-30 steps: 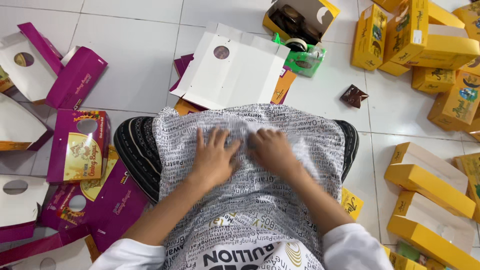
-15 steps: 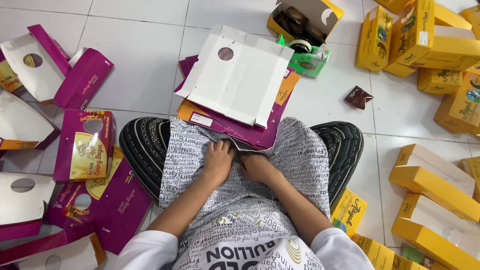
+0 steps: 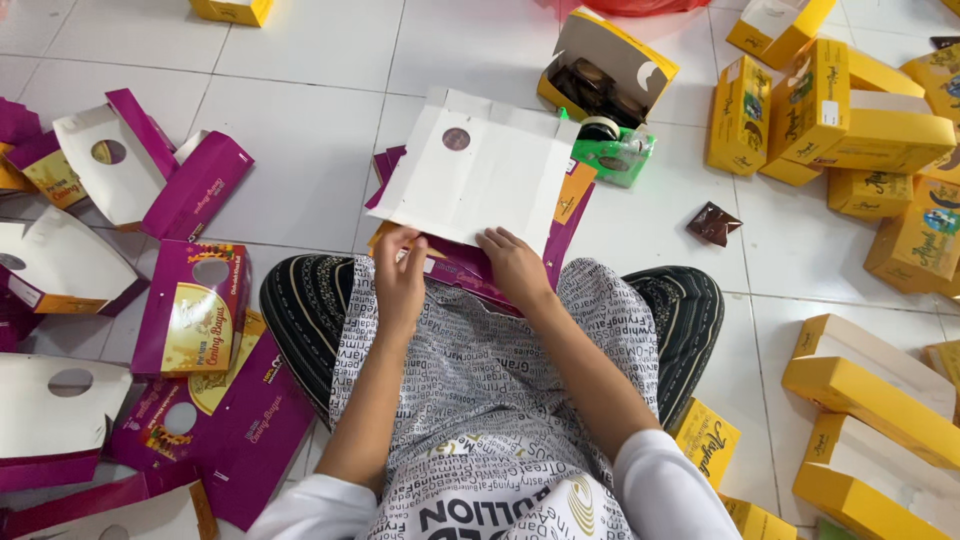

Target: The person assembles cardboard pastry boxes by hand. They fold the pre-cut flaps and secure them to form rectangular boxes, repeating the process with multiple purple and white box flats from a pile on the floor.

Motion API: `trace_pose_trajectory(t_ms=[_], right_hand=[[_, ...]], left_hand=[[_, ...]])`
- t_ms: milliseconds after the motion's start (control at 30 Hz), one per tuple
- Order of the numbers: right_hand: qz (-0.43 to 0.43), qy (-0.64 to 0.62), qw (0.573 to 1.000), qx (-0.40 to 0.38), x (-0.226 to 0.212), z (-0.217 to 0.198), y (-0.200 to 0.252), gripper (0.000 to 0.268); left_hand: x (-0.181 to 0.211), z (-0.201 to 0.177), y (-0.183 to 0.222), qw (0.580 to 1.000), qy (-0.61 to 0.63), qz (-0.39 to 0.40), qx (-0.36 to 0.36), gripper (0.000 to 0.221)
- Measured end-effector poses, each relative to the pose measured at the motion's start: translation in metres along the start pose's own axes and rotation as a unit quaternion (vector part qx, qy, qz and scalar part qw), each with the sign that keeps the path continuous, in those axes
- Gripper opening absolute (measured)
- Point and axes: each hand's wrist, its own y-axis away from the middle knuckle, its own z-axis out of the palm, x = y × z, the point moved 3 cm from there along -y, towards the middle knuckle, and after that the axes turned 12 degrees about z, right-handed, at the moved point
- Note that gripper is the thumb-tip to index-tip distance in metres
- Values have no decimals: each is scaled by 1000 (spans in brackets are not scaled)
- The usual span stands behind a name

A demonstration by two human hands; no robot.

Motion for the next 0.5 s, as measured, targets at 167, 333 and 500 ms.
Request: trace_pose_trajectory(t_ms=[167,333,500], right_hand=[[84,-29,995,-42,6,-88,32,19],[117,-51,968,-217,-36,-100,56,39],[22,-93,993,-68,-49,-41,71,17]], left_hand=[[-6,-8,27,927,263,-209,165,59],[-56,2,52,924,248,-279,82,44],[-50,-7,74,908,273,-286,135,45]])
